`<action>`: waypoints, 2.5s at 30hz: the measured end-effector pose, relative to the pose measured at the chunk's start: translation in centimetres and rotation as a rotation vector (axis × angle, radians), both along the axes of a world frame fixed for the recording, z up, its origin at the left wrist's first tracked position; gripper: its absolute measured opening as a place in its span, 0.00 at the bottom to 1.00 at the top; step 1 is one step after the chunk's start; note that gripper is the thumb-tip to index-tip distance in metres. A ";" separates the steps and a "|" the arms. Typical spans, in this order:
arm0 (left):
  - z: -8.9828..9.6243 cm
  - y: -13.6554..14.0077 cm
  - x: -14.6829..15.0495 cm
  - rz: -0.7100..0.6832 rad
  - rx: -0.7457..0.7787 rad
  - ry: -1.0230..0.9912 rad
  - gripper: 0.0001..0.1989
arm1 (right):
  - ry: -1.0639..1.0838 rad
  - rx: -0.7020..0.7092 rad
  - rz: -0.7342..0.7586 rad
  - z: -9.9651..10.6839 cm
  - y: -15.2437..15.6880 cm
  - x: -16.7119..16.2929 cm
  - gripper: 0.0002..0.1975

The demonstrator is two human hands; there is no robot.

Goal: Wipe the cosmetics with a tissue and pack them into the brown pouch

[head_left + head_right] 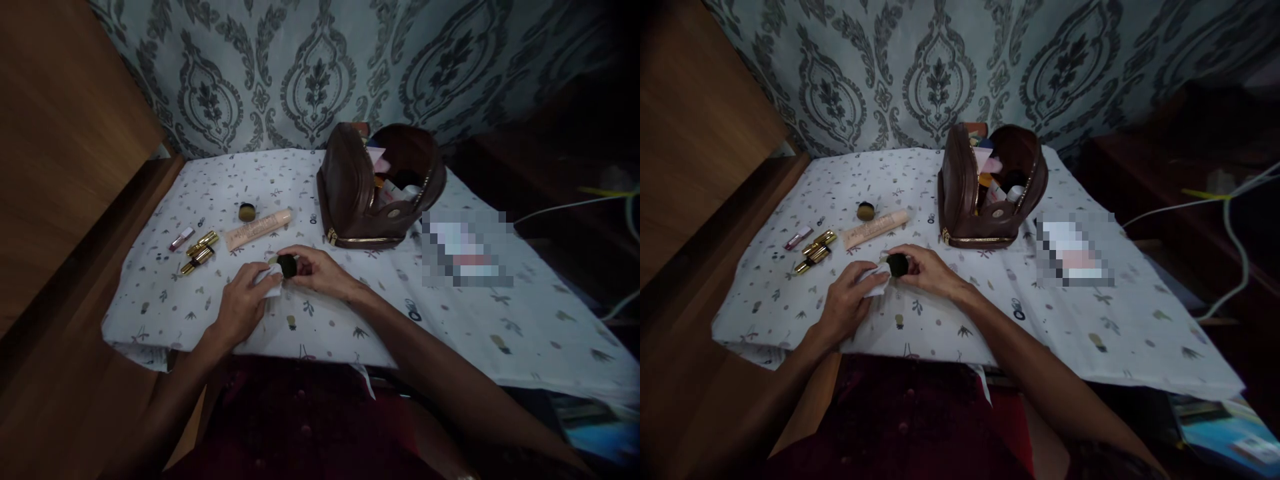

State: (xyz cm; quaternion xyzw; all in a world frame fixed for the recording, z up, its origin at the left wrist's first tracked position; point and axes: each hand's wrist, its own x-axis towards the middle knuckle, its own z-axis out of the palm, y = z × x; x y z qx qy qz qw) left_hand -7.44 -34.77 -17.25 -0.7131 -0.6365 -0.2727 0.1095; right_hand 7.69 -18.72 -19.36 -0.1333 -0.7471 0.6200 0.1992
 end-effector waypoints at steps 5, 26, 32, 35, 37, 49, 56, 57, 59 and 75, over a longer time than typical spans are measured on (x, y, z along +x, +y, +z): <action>-0.9 -0.6 -1.4 0.033 -0.045 -0.036 0.27 | -0.047 0.089 -0.069 0.0 0.2 0.1 0.24; -1.4 0.0 -1.2 0.031 -0.065 -0.113 0.27 | 0.005 0.150 -0.144 -0.6 -0.1 -0.3 0.22; -1.1 0.4 -0.6 0.017 -0.034 -0.221 0.24 | -0.048 0.213 -0.154 -0.2 -0.2 -0.2 0.23; -0.6 0.9 0.2 -0.031 -0.002 -0.254 0.23 | -0.019 0.332 -0.146 0.0 -0.1 -0.1 0.23; -0.3 1.2 0.6 -0.058 0.013 -0.264 0.23 | 0.000 0.356 -0.123 0.0 0.0 0.0 0.23; -1.5 1.0 -1.3 -0.004 -0.054 -0.344 0.23 | -0.020 0.317 -0.142 -0.2 0.4 0.1 0.23; -0.2 1.5 0.3 -0.075 0.003 -0.399 0.21 | -0.052 0.295 -0.162 -0.5 0.2 -0.1 0.20; -0.2 1.6 0.3 -0.084 0.001 -0.397 0.21 | -0.057 0.300 -0.167 -0.4 0.2 -0.1 0.20; -0.4 1.6 0.2 -0.083 -0.015 -0.385 0.21 | -0.052 0.308 -0.171 -0.3 0.2 0.0 0.22; 0.0 1.9 0.7 -0.105 0.003 -0.360 0.22 | 0.053 0.231 -0.112 -1.2 0.6 -0.1 0.25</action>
